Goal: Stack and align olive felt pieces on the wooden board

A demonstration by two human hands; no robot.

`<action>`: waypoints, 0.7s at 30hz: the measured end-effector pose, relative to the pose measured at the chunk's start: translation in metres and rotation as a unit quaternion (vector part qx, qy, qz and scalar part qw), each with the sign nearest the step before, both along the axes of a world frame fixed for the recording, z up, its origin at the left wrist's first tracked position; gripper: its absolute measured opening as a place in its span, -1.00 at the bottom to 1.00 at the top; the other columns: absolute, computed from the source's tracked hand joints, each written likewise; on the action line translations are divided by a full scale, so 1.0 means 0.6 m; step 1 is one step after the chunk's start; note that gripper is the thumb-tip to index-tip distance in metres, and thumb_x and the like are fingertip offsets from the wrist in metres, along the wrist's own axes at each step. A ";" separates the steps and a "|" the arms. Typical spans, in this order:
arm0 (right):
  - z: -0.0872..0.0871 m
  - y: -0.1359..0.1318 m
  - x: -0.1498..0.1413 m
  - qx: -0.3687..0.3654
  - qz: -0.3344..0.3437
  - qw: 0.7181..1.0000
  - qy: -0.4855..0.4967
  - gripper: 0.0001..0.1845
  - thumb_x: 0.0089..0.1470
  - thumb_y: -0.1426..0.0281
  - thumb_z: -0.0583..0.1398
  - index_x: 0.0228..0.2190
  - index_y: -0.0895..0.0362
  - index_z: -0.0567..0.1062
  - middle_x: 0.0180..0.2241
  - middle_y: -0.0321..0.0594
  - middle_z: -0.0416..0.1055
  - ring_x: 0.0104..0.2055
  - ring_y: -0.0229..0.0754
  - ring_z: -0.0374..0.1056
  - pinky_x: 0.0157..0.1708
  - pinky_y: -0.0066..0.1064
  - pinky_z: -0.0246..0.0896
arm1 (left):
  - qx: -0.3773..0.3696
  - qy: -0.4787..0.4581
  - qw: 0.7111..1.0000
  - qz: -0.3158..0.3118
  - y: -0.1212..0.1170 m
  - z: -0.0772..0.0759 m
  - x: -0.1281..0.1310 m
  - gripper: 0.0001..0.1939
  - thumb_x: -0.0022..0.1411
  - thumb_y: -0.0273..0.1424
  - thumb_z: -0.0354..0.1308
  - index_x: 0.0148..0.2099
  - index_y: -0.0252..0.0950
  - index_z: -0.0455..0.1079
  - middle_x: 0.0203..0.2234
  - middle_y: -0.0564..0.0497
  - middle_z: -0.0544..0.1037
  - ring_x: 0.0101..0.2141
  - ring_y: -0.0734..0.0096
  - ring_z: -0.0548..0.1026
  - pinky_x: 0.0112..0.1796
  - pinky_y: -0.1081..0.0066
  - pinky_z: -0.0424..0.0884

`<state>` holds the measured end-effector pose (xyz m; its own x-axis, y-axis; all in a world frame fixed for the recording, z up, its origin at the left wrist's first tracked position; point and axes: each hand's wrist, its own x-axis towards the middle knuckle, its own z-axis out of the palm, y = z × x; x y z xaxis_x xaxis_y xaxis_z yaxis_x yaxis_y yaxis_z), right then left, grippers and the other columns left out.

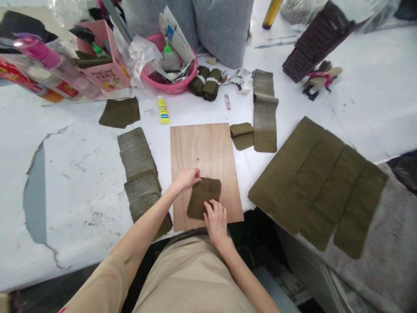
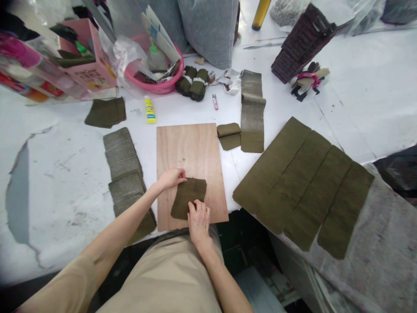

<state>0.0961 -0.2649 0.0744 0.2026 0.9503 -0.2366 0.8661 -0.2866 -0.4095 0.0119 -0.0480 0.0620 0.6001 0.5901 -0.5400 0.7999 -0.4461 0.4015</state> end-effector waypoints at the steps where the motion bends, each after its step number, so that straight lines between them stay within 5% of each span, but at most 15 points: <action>1: 0.001 0.003 0.002 0.007 0.003 1.000 0.005 -0.52 0.04 0.51 0.23 0.02 0.02 0.37 -0.01 -0.12 0.31 0.02 -0.10 0.20 -0.06 -0.24 0.13 | -0.001 -0.002 1.000 0.000 0.000 0.000 -0.001 -0.85 0.14 -0.29 0.17 -0.35 -0.27 0.40 -0.43 -0.02 0.54 -0.42 0.34 0.46 -0.45 0.46 0.19; 8: 0.009 0.026 0.011 0.014 0.016 1.000 0.014 -0.64 0.05 0.52 0.21 -0.09 0.02 0.43 -0.04 -0.14 0.34 -0.01 -0.09 0.22 -0.07 -0.24 0.12 | -0.008 -0.029 1.000 -0.004 0.012 0.005 -0.013 -0.89 0.18 -0.34 0.11 -0.30 -0.26 0.41 -0.42 0.00 0.54 -0.41 0.39 0.45 -0.42 0.48 0.20; 21: -0.019 0.049 0.004 0.045 0.054 0.997 0.022 -0.65 0.08 0.53 0.19 -0.07 0.03 0.44 -0.03 -0.13 0.33 -0.01 -0.11 0.21 -0.08 -0.27 0.15 | -0.007 -0.024 1.000 0.000 0.029 -0.002 -0.007 -0.89 0.13 -0.33 0.16 -0.36 -0.26 0.43 -0.44 0.01 0.54 -0.43 0.38 0.45 -0.43 0.48 0.21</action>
<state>0.0983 -0.2354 0.0629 0.0896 0.9838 -0.1551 0.8704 -0.1530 -0.4679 0.0080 -0.0304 0.0609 0.6252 0.5828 -0.5191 0.7798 -0.4395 0.4459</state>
